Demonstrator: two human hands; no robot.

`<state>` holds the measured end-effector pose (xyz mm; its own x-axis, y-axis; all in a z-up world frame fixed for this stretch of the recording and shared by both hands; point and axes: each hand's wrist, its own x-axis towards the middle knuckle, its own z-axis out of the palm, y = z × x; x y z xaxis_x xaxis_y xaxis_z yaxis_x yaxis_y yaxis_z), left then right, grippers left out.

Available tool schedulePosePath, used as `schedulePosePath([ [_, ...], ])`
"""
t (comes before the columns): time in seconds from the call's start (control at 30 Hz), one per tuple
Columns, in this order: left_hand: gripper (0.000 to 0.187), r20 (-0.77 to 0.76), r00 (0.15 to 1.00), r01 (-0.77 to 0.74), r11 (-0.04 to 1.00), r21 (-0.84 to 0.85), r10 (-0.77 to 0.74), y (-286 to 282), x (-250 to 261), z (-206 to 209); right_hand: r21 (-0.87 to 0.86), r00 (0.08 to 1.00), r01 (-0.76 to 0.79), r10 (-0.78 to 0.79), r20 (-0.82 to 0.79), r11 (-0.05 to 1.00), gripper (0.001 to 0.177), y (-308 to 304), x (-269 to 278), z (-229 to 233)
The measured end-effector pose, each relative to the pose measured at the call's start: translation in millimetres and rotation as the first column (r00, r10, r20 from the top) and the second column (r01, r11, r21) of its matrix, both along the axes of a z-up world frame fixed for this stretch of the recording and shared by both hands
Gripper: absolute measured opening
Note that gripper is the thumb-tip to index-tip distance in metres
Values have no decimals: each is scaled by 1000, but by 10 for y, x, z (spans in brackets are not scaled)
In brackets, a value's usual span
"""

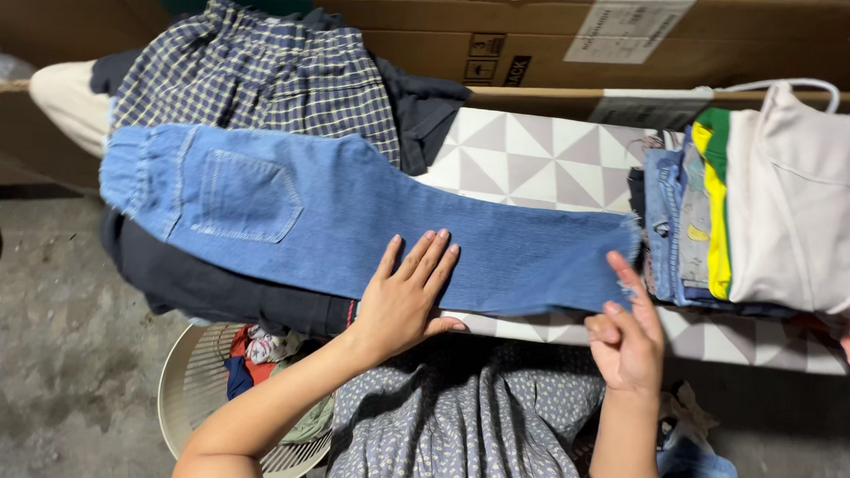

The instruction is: The person folds various clothing items one by one on a patterned ironing board. They handle a green and yellow shirt, a white vest, blue jeans, checkered shorts, a black t-shirt, and light blue jeans, stacking each folded item on the right side of the board.

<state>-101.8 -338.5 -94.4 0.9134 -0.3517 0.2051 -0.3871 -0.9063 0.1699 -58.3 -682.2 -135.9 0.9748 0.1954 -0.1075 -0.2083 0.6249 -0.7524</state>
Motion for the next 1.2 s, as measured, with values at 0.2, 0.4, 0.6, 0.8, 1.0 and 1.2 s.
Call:
schedulePosePath([
  [0.2, 98, -10, 983, -183, 983, -10, 183, 139, -227, 13, 174, 985, -45, 15, 172, 984, 72, 571, 186, 896],
  [0.4, 83, 29, 958, -285, 958, -10, 285, 277, -513, -23, -341, 817, -114, 283, 503, 933, 63, 2032, 413, 1713],
  [0.6, 72, 32, 940, -335, 939, -76, 339, 410, -705, -157, -488, 382, -489, 680, 625, 723, 61, 4144, 683, 1349],
  [0.8, 66, 67, 936, -329, 927, -181, 345, 511, -769, -159, -513, 353, -558, 746, 564, 652, 74, 4194, 604, 1001],
  [1.0, 63, 50, 935, -334, 920, -206, 351, 472, -752, -38, -656, 655, 262, 369, 659, 707, 79, 3094, 736, 735],
  [1.2, 66, 7, 940, -328, 910, -253, 341, 380, -736, 163, -103, 963, -234, 245, 114, 967, 82, 2770, 181, 328],
])
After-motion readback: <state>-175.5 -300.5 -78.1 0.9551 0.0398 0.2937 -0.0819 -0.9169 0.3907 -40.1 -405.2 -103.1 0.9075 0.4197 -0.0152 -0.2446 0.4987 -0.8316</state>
